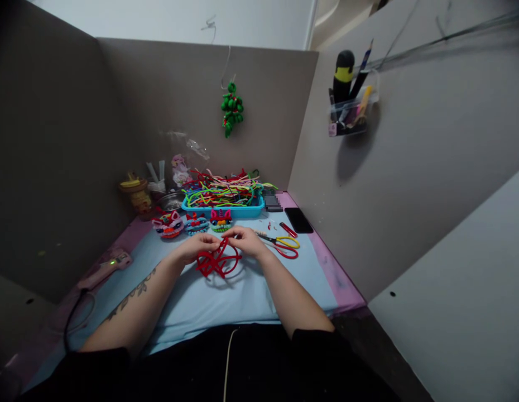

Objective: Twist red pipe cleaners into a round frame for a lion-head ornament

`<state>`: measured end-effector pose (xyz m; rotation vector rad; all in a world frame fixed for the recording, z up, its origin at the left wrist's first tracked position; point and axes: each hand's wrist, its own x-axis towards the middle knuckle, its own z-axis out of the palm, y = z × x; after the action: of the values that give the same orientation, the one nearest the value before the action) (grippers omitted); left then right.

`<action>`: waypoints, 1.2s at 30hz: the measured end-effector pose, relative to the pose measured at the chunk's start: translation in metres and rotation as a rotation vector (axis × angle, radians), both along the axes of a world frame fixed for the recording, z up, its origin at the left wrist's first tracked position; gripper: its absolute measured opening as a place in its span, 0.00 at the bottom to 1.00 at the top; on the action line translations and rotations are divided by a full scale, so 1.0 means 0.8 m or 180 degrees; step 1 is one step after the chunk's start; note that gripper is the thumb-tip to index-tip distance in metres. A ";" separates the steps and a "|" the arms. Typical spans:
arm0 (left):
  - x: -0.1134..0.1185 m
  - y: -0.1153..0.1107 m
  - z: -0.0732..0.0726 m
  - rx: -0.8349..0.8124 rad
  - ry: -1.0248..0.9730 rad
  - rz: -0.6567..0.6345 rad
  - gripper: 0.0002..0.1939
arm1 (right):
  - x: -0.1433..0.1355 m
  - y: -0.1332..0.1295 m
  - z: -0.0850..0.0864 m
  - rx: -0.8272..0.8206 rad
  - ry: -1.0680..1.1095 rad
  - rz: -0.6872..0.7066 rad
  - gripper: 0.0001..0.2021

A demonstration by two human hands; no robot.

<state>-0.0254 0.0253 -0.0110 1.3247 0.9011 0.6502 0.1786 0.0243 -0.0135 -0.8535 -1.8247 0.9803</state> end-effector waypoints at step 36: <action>-0.007 0.012 0.008 0.0645 -0.0077 0.0540 0.31 | 0.003 0.017 -0.010 -0.0681 0.1024 -0.0609 0.12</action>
<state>-0.0307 0.0351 -0.0044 1.4261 0.9543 0.9069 0.1808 0.0380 -0.0219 -0.9209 -1.3586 1.1298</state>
